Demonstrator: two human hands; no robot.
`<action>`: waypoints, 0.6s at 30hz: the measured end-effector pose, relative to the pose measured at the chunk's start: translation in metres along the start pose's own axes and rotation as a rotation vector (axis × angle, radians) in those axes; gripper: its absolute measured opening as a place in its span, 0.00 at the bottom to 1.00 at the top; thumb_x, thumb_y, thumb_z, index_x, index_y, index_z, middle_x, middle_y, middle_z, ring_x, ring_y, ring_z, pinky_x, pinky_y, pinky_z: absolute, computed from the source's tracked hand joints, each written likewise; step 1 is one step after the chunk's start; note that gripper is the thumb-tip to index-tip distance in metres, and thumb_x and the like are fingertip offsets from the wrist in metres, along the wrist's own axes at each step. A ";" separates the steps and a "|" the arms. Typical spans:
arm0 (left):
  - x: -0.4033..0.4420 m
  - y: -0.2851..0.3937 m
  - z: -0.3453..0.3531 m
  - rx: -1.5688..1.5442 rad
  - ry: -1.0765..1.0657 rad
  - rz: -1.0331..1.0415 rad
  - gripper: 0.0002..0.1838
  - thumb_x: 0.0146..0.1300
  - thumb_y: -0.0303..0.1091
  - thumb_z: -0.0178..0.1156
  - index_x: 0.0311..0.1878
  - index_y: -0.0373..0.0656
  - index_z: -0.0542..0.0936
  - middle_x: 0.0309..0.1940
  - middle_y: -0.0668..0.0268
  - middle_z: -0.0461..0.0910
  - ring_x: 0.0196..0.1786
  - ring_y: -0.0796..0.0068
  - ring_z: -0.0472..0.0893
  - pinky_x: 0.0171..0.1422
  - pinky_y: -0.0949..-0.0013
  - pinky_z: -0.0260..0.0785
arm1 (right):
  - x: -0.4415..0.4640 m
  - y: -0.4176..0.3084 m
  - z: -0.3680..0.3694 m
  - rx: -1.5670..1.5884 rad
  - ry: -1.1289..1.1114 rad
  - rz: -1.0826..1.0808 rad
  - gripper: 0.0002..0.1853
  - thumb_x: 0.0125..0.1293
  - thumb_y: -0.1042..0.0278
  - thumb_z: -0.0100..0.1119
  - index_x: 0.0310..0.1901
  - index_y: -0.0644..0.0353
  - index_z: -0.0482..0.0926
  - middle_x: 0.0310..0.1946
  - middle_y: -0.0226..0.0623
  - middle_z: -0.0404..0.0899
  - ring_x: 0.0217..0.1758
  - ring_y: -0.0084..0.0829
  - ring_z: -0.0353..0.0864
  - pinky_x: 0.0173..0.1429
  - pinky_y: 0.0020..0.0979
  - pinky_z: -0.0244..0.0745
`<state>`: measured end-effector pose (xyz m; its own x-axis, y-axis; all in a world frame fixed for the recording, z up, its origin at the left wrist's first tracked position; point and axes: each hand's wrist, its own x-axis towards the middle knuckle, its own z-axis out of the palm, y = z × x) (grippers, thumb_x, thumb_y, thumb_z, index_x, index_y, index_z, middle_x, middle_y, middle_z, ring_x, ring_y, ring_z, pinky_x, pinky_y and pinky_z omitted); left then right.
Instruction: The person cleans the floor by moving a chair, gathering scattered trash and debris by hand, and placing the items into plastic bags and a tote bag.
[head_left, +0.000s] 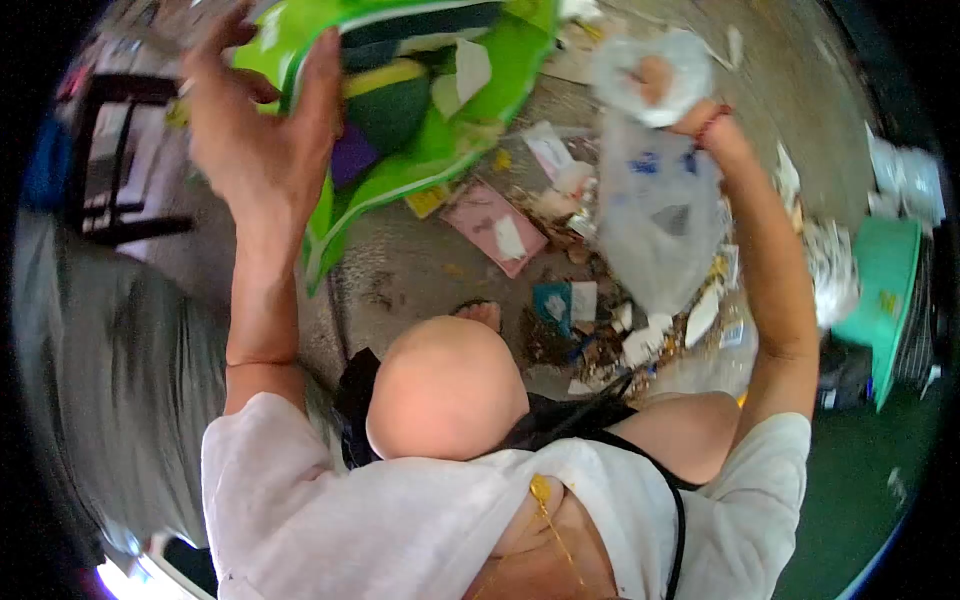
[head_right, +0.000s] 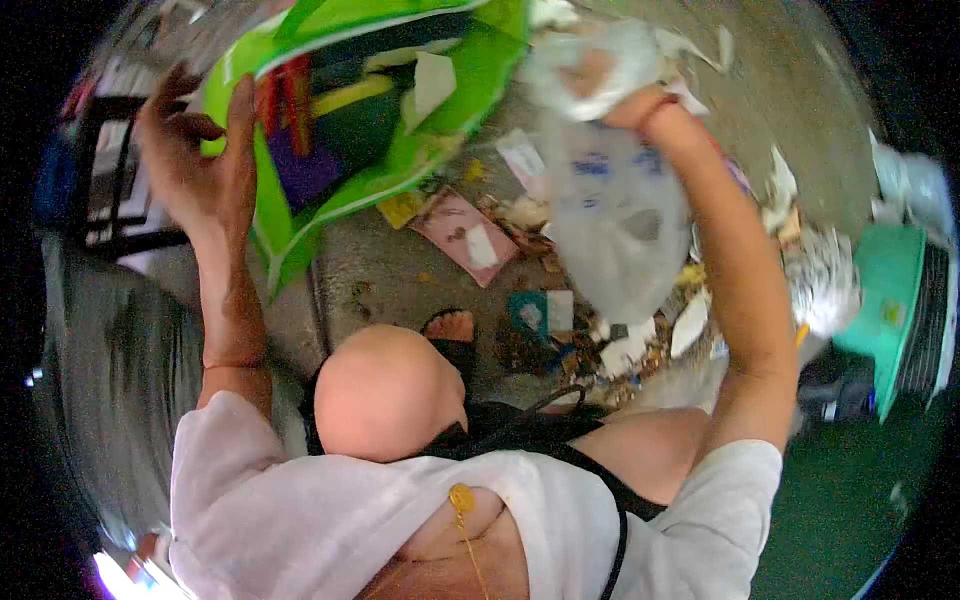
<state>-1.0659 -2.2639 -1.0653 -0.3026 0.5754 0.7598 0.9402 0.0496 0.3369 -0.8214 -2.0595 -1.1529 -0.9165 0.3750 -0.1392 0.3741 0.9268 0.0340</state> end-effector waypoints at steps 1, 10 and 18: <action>0.000 0.017 0.008 -0.006 0.075 0.111 0.21 0.47 0.26 0.64 0.45 0.37 0.69 0.37 0.65 0.71 0.27 0.80 0.69 0.30 0.78 0.63 | -0.036 0.027 0.008 0.019 -0.081 0.139 0.12 0.58 0.62 0.43 0.37 0.61 0.71 0.30 0.44 0.70 0.36 0.42 0.70 0.42 0.36 0.64; -0.112 0.118 0.158 -0.508 -0.963 0.433 0.20 0.49 0.36 0.58 0.44 0.38 0.68 0.37 0.52 0.70 0.40 0.53 0.71 0.41 0.60 0.64 | -0.352 0.075 0.172 0.369 -0.368 1.188 0.13 0.57 0.61 0.45 0.37 0.62 0.72 0.31 0.46 0.71 0.37 0.43 0.71 0.42 0.37 0.65; -0.187 0.153 0.214 -0.248 -1.348 0.132 0.40 0.43 0.43 0.62 0.56 0.32 0.55 0.49 0.40 0.62 0.49 0.47 0.68 0.52 0.55 0.62 | -0.395 0.057 0.259 0.564 -0.247 1.276 0.13 0.56 0.61 0.46 0.36 0.62 0.72 0.32 0.47 0.72 0.38 0.44 0.71 0.43 0.37 0.65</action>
<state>-0.8316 -2.1898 -1.2748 0.3039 0.9105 -0.2804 0.8546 -0.1304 0.5027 -0.4017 -2.1605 -1.3519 0.1147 0.8685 -0.4823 0.9735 -0.1950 -0.1195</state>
